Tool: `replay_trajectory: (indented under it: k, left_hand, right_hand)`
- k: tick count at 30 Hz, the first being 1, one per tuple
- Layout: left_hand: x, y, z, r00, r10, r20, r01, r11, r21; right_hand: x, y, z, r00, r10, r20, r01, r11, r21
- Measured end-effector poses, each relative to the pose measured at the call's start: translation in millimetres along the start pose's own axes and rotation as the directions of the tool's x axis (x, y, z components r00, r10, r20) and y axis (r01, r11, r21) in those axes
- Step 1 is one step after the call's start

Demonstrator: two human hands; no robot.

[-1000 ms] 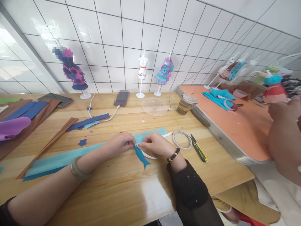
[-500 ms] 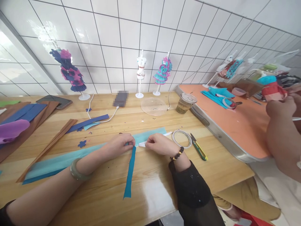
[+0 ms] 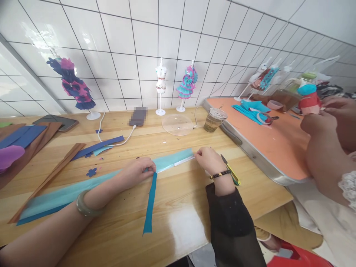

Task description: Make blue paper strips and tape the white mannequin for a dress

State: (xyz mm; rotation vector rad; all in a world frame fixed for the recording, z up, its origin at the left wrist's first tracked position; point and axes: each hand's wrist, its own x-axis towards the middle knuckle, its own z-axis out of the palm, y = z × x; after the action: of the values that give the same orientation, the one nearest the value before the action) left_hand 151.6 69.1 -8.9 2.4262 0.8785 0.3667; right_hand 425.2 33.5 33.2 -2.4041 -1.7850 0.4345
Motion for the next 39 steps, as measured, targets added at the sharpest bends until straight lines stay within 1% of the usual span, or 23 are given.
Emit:
replay_trajectory:
  k: [4,8,12,15,18,19,21,22,23,24,25,26,27,29,31,33,36,39]
  left_hand:
    - [-0.1,2.1,-1.3,1.0,-0.008,0.0,0.008,1.0,-0.01]
    - [-0.5,1.7,-0.6,1.0,-0.011,-0.003,0.011,1.0,-0.011]
    - [0.0,-0.8,1.4,1.0,-0.003,-0.006,0.003,1.0,0.002]
    - [0.7,-1.5,1.8,1.0,-0.001,-0.004,0.001,1.0,0.001]
    - [0.8,-0.9,1.2,1.0,-0.001,-0.006,0.001,1.0,-0.006]
    - [0.6,-0.7,1.0,1.0,-0.005,-0.005,0.005,1.0,-0.008]
    - [0.2,-0.5,0.7,1.0,-0.014,-0.003,0.014,1.0,-0.009]
    - [0.0,-0.5,0.7,1.0,-0.02,-0.003,0.02,1.0,-0.009]
    - [-0.1,-0.6,0.7,1.0,-0.024,-0.003,0.024,1.0,-0.009]
    - [-0.1,-0.7,0.7,1.0,-0.023,-0.003,0.023,1.0,-0.008]
    - [-0.1,-0.8,0.7,1.0,-0.019,-0.001,0.019,1.0,-0.006]
    - [0.0,-0.8,0.7,1.0,-0.014,-0.001,0.014,1.0,-0.004]
    - [0.2,-0.8,0.6,1.0,-0.008,-0.002,0.008,1.0,-0.003]
    - [0.5,-0.7,0.4,1.0,0.0,-0.007,0.0,1.0,-0.001]
    - [0.7,-0.4,0.4,1.0,-0.001,-0.008,0.001,1.0,-0.002]
    - [0.8,0.0,0.4,1.0,-0.005,-0.004,0.005,1.0,-0.002]
    - [1.0,0.4,0.5,1.0,-0.013,0.004,0.013,1.0,-0.004]
    - [1.0,0.8,0.4,1.0,-0.02,0.009,0.02,1.0,-0.001]
  right_hand:
    - [2.7,13.8,-4.9,0.995,0.052,-0.08,-0.053,0.999,-0.01]
    - [7.6,24.3,-7.4,0.987,0.038,-0.154,-0.039,0.999,-0.006]
    - [15.1,42.2,-6.0,0.957,0.08,-0.28,-0.089,0.996,-0.019]
    - [19.4,56.2,-3.1,0.933,0.121,-0.34,-0.141,0.989,-0.033]
    - [20.6,56.5,0.3,0.914,0.109,-0.39,-0.138,0.989,-0.046]
    - [19.7,51.8,1.5,0.901,0.075,-0.427,-0.103,0.994,-0.043]
    - [15.5,35.5,4.3,0.855,-0.034,-0.517,0.021,0.999,-0.032]
    - [12.0,24.8,6.1,0.799,-0.152,-0.582,0.18,0.984,-0.009]
    - [7.8,13.3,8.2,0.776,-0.227,-0.589,0.274,0.962,-0.011]
    - [3.2,1.8,10.5,0.774,-0.285,-0.566,0.335,0.942,-0.017]
    - [-1.4,-8.8,12.9,0.779,-0.359,-0.514,0.408,0.913,-0.019]
    - [-5.7,-17.9,15.2,0.79,-0.443,-0.424,0.49,0.872,0.002]
    - [-9.1,-25.0,17.5,0.798,-0.502,-0.335,0.536,0.844,0.012]
    - [-12.6,-32.2,20.9,0.811,-0.553,-0.189,0.566,0.824,0.016]
    - [-11.4,-30.5,22.4,0.831,-0.543,-0.118,0.548,0.837,0.008]
    - [-7.0,-22.8,22.1,0.849,-0.518,-0.106,0.522,0.853,0.016]
    - [1.5,-6.2,19.4,0.881,-0.45,-0.144,0.455,0.891,0.003]
    - [9.0,12.1,16.2,0.922,-0.33,-0.203,0.327,0.944,-0.049]
